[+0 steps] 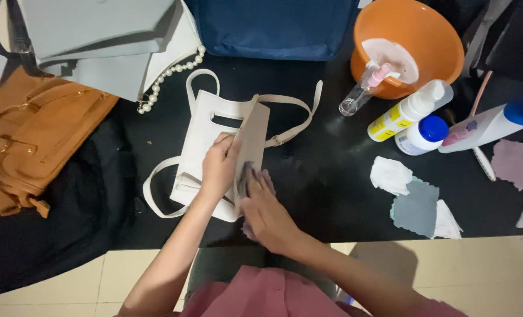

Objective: Cleaning and conditioning a white leather handbag using various cleaning solutions and cloths.

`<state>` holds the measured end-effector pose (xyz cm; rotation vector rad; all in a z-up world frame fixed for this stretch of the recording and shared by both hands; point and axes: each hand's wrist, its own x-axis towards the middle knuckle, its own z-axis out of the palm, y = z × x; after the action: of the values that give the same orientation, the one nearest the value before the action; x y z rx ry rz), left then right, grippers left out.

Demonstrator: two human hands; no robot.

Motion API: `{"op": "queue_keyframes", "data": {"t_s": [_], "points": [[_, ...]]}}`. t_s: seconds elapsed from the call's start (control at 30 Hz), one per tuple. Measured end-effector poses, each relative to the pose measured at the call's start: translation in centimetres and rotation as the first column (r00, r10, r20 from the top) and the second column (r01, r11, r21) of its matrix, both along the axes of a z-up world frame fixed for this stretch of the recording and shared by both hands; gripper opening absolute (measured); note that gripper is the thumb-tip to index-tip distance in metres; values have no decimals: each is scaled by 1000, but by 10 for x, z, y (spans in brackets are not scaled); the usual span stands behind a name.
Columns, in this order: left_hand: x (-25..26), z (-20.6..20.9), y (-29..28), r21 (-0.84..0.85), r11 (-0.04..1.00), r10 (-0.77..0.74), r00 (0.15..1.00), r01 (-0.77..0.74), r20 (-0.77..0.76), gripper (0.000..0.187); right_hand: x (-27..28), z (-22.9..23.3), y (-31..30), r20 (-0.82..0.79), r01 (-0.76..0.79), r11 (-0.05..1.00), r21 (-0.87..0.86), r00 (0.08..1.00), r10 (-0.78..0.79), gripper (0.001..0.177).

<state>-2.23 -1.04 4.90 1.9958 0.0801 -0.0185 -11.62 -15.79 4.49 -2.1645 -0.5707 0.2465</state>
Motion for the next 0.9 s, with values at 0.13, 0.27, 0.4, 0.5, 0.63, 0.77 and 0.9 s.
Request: {"op": "queue_keyframes", "data": {"t_s": [0.13, 0.27, 0.4, 0.5, 0.63, 0.77, 0.9], "points": [[2, 3, -1, 28, 1000, 9, 1000, -9, -5, 33, 26, -5, 11, 45, -43, 999, 9, 998, 42, 66], [6, -4, 2, 0, 1000, -7, 1000, 7, 8, 32, 49, 21, 29, 254, 78, 992, -98, 966, -51, 69], [6, -6, 5, 16, 998, -64, 993, 63, 96, 28, 102, -23, 34, 698, 399, 883, -246, 705, -124, 61], [10, -22, 1, -92, 993, -60, 991, 71, 116, 31, 148, -17, 22, 307, 341, 940, 31, 891, -334, 72], [12, -37, 5, -168, 984, -46, 994, 62, 98, 48, 110, -11, 19, 284, 314, 948, 57, 905, -317, 63], [12, -28, -2, -101, 991, -77, 987, 92, 142, 40, 22, -11, 1, 93, 205, 979, -24, 975, -202, 49], [1, -2, -6, 4, 994, -113, 987, 114, 116, 42, -22, -22, -49, -96, 228, 970, 85, 971, -220, 32]]}}
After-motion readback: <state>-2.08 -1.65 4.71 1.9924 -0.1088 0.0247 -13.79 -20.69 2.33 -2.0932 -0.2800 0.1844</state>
